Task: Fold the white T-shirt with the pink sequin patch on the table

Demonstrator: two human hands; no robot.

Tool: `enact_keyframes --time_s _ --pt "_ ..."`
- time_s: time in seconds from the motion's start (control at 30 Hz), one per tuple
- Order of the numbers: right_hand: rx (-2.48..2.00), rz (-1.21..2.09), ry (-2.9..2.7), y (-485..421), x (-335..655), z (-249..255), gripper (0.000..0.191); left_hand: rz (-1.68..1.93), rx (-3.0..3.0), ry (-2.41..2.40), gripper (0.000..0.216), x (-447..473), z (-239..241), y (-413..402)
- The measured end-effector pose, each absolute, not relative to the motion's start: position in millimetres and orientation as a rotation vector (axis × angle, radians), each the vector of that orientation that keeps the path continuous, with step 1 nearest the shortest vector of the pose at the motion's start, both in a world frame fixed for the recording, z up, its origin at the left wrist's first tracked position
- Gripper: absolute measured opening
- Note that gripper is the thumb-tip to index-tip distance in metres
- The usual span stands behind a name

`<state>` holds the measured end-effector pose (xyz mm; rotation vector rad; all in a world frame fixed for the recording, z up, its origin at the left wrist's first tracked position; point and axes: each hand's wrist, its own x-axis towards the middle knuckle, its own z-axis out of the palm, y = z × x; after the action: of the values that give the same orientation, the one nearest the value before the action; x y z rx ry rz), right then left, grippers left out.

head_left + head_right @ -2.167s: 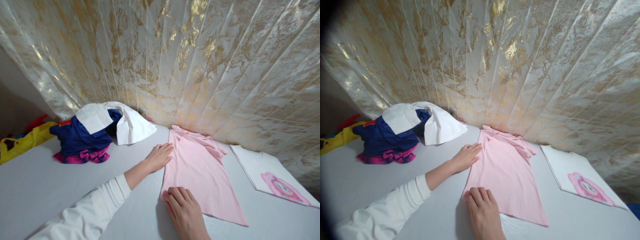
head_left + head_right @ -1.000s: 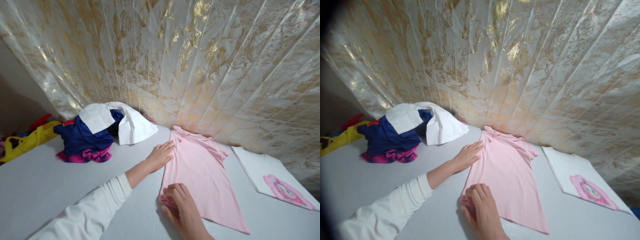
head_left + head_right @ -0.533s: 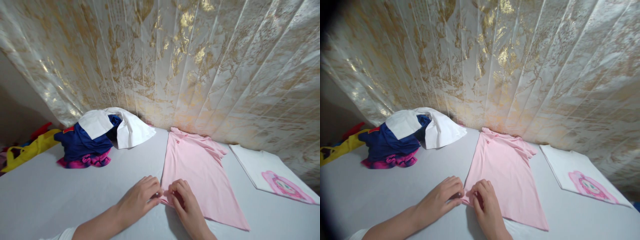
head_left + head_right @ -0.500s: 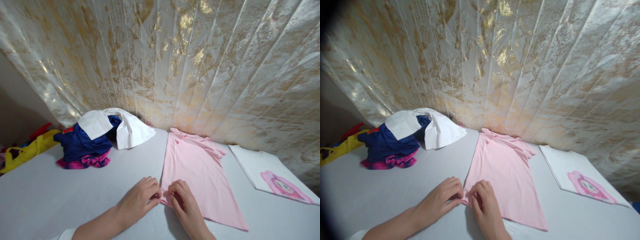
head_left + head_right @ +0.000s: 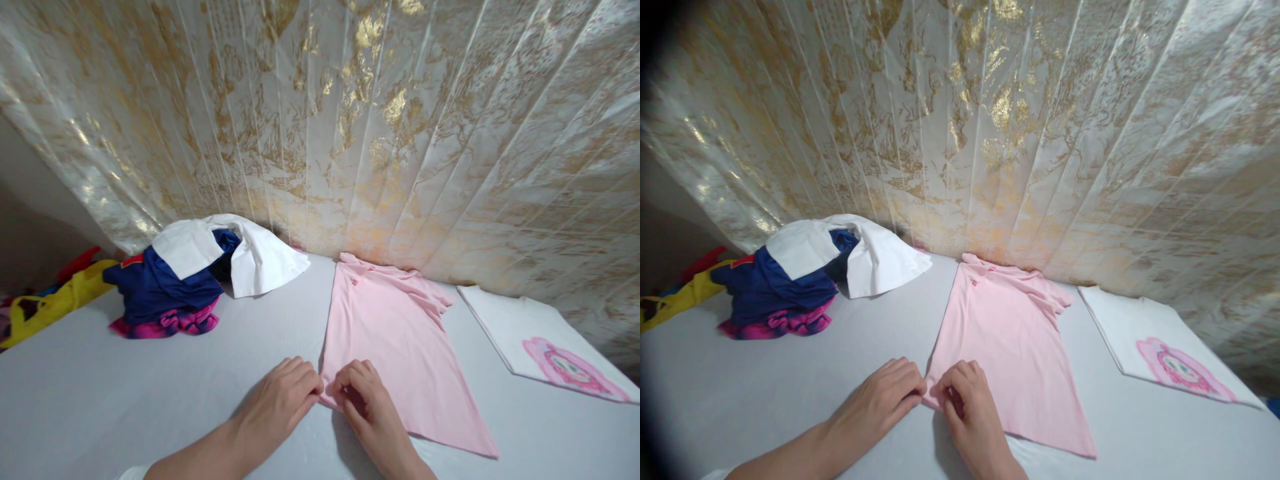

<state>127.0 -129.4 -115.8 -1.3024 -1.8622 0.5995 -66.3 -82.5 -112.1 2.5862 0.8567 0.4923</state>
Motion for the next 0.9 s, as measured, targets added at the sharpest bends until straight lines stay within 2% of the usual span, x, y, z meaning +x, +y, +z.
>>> enact_keyframes --time_s 0.17,0.4,0.57,0.77,0.9 --pt "-1.288 0.664 -1.832 -128 129 -118 0.027 0.49 2.483 0.909 0.021 -65 -113 -87" --pt "-1.29 0.967 -1.744 -125 142 -110 0.033 0.435 2.564 0.852 0.023 -64 -105 -87" --pt "-1.291 0.931 -1.764 -127 141 -109 0.039 0.423 2.638 0.779 0.019 -65 -110 -86" --pt "-1.273 1.177 -1.411 -126 145 -110 0.021 0.398 2.691 0.781 0.018 -65 -105 -90" --pt "-1.358 1.083 -1.397 -120 152 -104 0.022 0.472 2.705 0.722 0.019 -66 -95 -96"
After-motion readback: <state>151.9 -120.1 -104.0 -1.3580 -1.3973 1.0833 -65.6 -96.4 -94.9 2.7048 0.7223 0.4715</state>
